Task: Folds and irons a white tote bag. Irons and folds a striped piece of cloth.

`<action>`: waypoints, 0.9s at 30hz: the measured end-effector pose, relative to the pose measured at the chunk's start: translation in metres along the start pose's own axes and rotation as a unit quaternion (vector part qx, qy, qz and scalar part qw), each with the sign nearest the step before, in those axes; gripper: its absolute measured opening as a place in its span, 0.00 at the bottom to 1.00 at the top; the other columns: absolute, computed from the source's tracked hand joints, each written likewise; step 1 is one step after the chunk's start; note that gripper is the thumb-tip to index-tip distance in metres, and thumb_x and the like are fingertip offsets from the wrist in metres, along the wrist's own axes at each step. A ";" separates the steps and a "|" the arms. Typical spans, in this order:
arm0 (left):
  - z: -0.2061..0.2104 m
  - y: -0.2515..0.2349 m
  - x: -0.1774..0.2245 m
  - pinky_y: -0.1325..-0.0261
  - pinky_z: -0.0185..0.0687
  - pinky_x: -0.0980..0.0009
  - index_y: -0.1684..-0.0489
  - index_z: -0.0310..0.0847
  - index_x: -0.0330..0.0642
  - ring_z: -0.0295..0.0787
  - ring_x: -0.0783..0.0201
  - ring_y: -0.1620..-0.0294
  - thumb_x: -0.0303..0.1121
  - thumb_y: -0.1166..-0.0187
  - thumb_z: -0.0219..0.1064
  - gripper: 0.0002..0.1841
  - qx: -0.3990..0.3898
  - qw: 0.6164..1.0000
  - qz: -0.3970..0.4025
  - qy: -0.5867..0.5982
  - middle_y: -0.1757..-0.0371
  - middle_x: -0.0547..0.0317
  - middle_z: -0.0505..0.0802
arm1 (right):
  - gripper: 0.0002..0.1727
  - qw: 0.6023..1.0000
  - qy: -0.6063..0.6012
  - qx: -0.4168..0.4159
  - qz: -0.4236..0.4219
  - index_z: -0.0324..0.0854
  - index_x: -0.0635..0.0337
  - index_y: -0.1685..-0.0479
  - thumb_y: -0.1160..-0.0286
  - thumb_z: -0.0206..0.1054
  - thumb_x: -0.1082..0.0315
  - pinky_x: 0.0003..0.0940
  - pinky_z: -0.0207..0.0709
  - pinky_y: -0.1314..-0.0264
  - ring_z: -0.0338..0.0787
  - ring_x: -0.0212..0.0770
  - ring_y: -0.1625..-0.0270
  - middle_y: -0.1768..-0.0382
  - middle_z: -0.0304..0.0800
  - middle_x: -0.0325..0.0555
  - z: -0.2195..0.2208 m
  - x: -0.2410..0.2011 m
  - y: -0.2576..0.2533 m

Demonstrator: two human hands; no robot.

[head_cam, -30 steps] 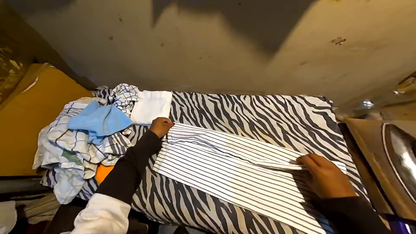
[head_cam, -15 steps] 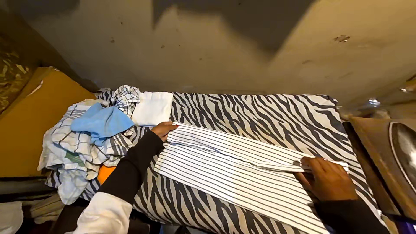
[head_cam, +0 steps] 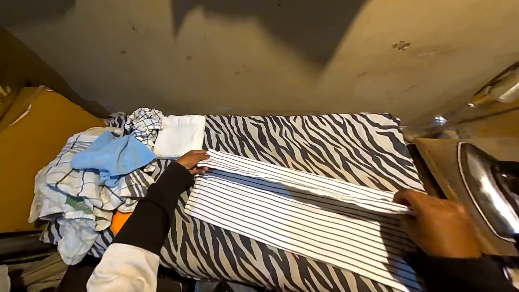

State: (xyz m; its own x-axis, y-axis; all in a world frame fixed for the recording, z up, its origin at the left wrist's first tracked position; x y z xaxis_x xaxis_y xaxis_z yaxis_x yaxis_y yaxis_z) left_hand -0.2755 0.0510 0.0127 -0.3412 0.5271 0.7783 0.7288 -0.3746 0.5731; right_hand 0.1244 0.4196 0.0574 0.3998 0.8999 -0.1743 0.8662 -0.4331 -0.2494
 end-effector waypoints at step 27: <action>-0.002 0.005 -0.001 0.64 0.93 0.68 0.35 0.74 0.33 0.97 0.61 0.70 0.34 0.08 0.55 0.14 -0.023 1.000 0.002 0.007 0.63 0.47 0.96 | 0.15 0.992 -0.079 0.045 -0.082 0.86 0.73 0.53 0.35 0.63 0.72 0.73 0.77 0.43 0.89 0.75 0.47 0.51 0.91 0.70 0.001 0.032 0.022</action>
State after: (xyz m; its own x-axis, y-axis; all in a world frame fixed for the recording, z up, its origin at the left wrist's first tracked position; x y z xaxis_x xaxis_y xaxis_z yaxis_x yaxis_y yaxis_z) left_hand -0.2726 0.0473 0.0148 -0.3473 0.5153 0.7835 0.7023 -0.4107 0.5814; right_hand 0.1557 0.4385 0.0459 0.1968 0.9425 -0.2702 0.8825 -0.2903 -0.3700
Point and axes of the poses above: each hand's wrist, its own y-axis away from the middle knuckle, its own z-axis out of the palm, x = y × z, the point moved 3 cm from there along -y, towards the middle knuckle
